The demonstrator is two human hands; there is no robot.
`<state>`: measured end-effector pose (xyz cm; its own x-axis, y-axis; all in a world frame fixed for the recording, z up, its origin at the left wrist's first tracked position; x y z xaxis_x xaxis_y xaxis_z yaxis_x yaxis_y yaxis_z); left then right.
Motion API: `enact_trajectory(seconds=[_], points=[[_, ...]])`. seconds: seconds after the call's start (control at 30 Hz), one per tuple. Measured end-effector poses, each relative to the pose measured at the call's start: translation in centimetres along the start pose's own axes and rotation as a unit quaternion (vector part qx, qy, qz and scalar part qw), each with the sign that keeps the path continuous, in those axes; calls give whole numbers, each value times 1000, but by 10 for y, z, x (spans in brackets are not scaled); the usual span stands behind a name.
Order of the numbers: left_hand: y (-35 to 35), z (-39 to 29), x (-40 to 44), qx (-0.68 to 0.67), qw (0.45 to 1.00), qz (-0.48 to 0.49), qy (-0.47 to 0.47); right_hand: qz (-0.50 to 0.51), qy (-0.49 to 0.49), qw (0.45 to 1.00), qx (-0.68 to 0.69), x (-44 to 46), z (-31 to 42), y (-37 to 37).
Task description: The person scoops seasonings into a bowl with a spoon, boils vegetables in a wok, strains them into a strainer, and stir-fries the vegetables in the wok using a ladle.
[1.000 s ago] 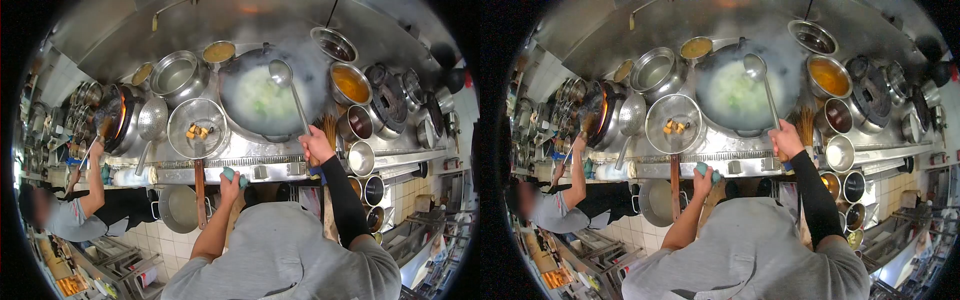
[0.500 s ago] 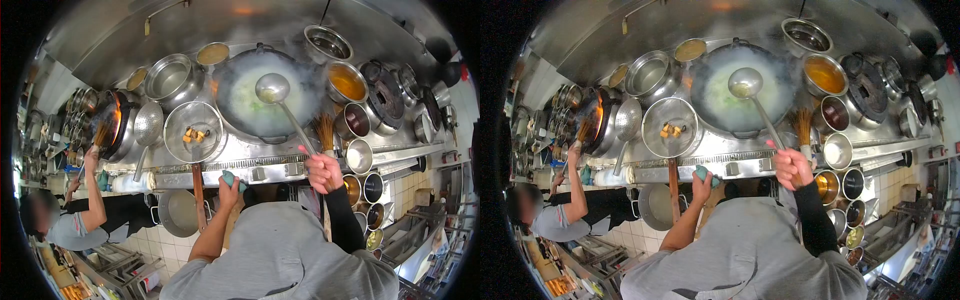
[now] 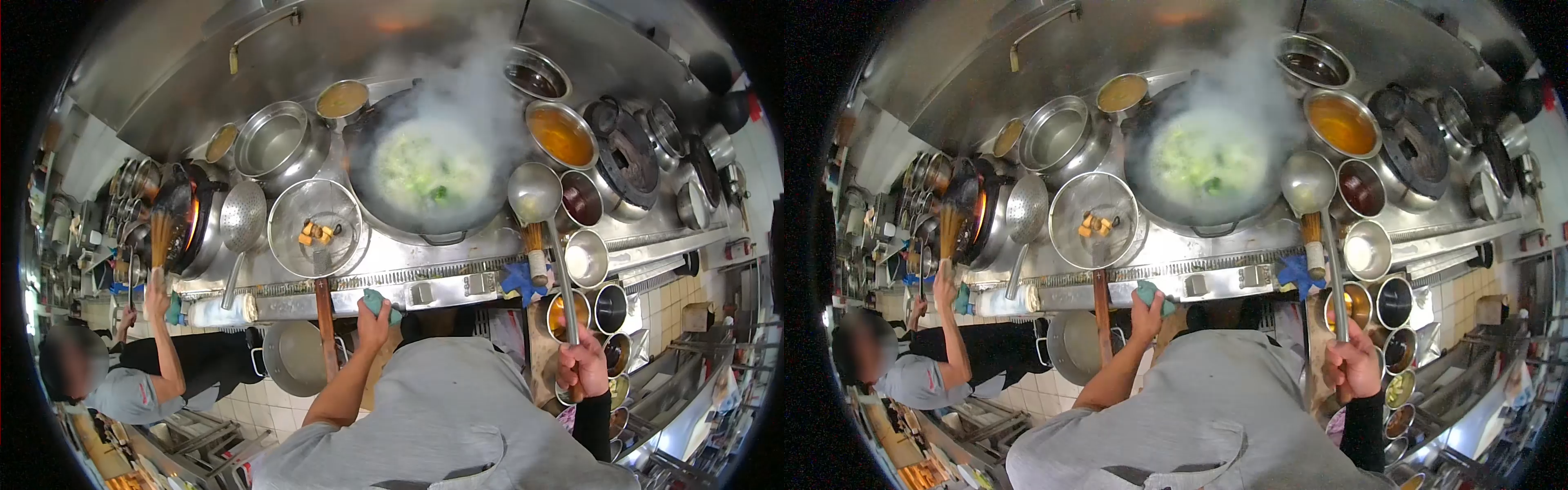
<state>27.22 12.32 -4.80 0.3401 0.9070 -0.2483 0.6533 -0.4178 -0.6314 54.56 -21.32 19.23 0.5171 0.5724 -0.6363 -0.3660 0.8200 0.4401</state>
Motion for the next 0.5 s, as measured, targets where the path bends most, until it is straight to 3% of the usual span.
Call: enact_trajectory(seconds=[0.2,0.37,0.5], points=[[4,4,2,-12,1000,10,7,-51,-153,948,-274,9,-12,-20],[3,6,0,-8,1000,0,8,-2,-82,946,-313,17,-17,14],[3,3,1,-12,1000,-2,14,63,-24,961,-267,44,-33,46]])
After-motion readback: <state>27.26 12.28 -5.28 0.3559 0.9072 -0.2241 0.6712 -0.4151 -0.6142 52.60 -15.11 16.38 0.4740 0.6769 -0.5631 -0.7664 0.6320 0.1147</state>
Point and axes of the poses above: each hand's wrist, its own x-axis towards the middle knuckle, its own y-axis out of the palm, z = x × y, the point moved 10 cm from there along x, towards the middle knuckle, and after that the axes turned 9 degrees about x, right-handed, at the moved point
